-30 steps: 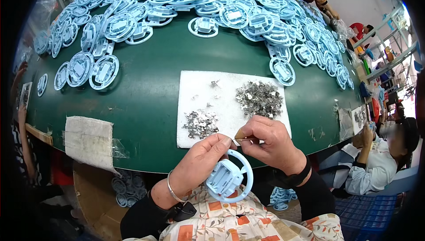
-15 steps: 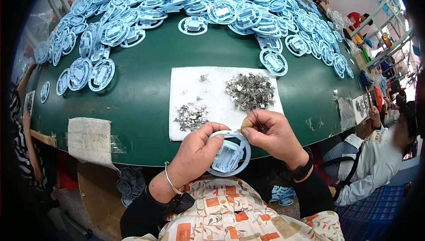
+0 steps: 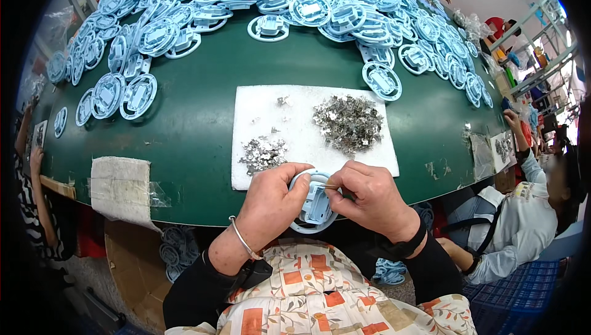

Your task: The person assembles light blue plastic rings by inserting small metal components into them using a small tool. They pick up the rings and metal pieces from piles on a green table, secure the parts, and place the finished items into a plastic bag. Other workers are visible in the background performing similar assembly tasks.

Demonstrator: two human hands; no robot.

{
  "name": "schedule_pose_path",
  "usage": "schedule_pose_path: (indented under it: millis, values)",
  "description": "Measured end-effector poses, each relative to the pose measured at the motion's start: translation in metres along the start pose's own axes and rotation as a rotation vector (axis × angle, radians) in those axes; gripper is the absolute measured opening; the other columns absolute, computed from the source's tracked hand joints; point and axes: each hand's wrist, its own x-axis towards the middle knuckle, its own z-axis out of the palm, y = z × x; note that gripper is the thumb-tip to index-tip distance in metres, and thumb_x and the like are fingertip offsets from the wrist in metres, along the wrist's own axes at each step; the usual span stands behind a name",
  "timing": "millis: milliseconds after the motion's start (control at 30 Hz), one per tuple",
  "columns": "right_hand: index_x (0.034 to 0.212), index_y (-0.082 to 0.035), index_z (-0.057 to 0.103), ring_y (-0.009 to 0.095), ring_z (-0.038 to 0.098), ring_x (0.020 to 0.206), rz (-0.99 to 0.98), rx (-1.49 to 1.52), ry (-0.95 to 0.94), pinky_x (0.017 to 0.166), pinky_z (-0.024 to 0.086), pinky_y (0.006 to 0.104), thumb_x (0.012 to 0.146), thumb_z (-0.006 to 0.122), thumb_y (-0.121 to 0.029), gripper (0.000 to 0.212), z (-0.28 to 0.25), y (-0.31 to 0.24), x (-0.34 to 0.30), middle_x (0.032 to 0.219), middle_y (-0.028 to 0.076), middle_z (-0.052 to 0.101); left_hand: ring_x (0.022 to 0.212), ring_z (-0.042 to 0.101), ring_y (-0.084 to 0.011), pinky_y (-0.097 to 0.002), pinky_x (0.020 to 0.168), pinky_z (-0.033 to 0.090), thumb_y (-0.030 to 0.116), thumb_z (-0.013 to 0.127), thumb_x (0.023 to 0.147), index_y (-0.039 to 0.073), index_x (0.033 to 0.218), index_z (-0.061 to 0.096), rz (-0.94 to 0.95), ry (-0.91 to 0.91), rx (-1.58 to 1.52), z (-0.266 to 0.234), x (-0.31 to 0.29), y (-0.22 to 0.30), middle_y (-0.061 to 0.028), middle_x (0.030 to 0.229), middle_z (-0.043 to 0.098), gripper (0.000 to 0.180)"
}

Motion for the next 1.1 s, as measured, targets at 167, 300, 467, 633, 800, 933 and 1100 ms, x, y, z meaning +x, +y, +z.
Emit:
schedule_pose_path:
  millis: [167,300,467,633,800,933,1100]
  values:
    - [0.084,-0.006,0.062,0.026,0.064,0.063,-0.057,-0.194,-0.011,0.055,0.052,0.0351,0.076,0.073,-0.007,0.013,0.002,-0.010,0.000,0.075,0.007,0.061,0.068,0.070,-0.0279,-0.0366,0.067,0.054,0.018,0.058,0.094,-0.005,0.110,0.070,0.007,0.011,0.127,0.001,0.001,0.009,-0.0226,0.077,0.070,0.030]
    - [0.090,-0.006,0.062,0.026,0.065,0.066,-0.009,-0.246,-0.072,0.056,0.052,0.0359,0.077,0.072,-0.006,0.016,0.000,-0.015,-0.002,0.076,0.008,0.060,0.071,0.070,-0.0350,-0.0403,0.069,0.055,0.017,0.057,0.094,-0.004,0.108,0.070,0.062,0.011,0.207,0.001,0.002,0.008,-0.0248,0.078,0.069,0.028]
    - [0.105,-0.005,0.065,0.028,0.066,0.067,0.100,-0.022,-0.014,0.057,0.052,0.0371,0.083,0.070,-0.006,0.023,-0.004,-0.010,-0.010,0.078,0.010,0.062,0.073,0.070,-0.0356,-0.0405,0.070,0.055,0.016,0.057,0.093,-0.004,0.107,0.071,0.033,0.013,0.227,-0.001,0.003,0.010,-0.0254,0.078,0.068,0.028]
    - [0.118,-0.007,0.064,0.030,0.068,0.069,0.079,-0.053,-0.065,0.057,0.052,0.0381,0.087,0.068,-0.009,0.032,0.004,-0.010,-0.024,0.084,0.012,0.067,0.073,0.071,-0.0341,-0.0392,0.071,0.055,0.017,0.057,0.093,-0.004,0.106,0.071,-0.009,0.007,0.184,0.000,0.005,0.007,-0.0247,0.078,0.069,0.029]
    - [0.125,-0.012,0.063,0.028,0.067,0.063,0.109,-0.174,-0.040,0.052,0.051,0.0377,0.087,0.067,-0.011,0.038,0.001,-0.011,-0.027,0.077,0.008,0.067,0.073,0.072,-0.0322,-0.0379,0.071,0.056,0.017,0.057,0.093,-0.004,0.107,0.071,-0.009,0.006,0.126,0.000,0.005,0.003,-0.0233,0.078,0.070,0.029]
    - [0.124,-0.015,0.066,0.023,0.062,0.055,0.116,-0.399,-0.123,0.048,0.048,0.0356,0.083,0.067,-0.008,0.042,-0.004,-0.018,-0.031,0.065,0.004,0.059,0.060,0.065,-0.0172,-0.0304,0.058,0.052,0.016,0.056,0.096,-0.006,0.112,0.069,0.023,-0.006,0.153,-0.001,0.005,0.001,-0.0129,0.070,0.068,0.030]
    - [0.122,-0.015,0.068,0.017,0.059,0.052,0.068,-0.503,-0.116,0.046,0.046,0.0335,0.076,0.068,-0.005,0.046,-0.005,-0.023,-0.028,0.060,0.001,0.050,0.054,0.062,-0.0104,-0.0272,0.052,0.050,0.016,0.056,0.098,-0.007,0.114,0.069,0.020,-0.013,0.159,-0.001,0.005,0.003,-0.0093,0.067,0.068,0.030]
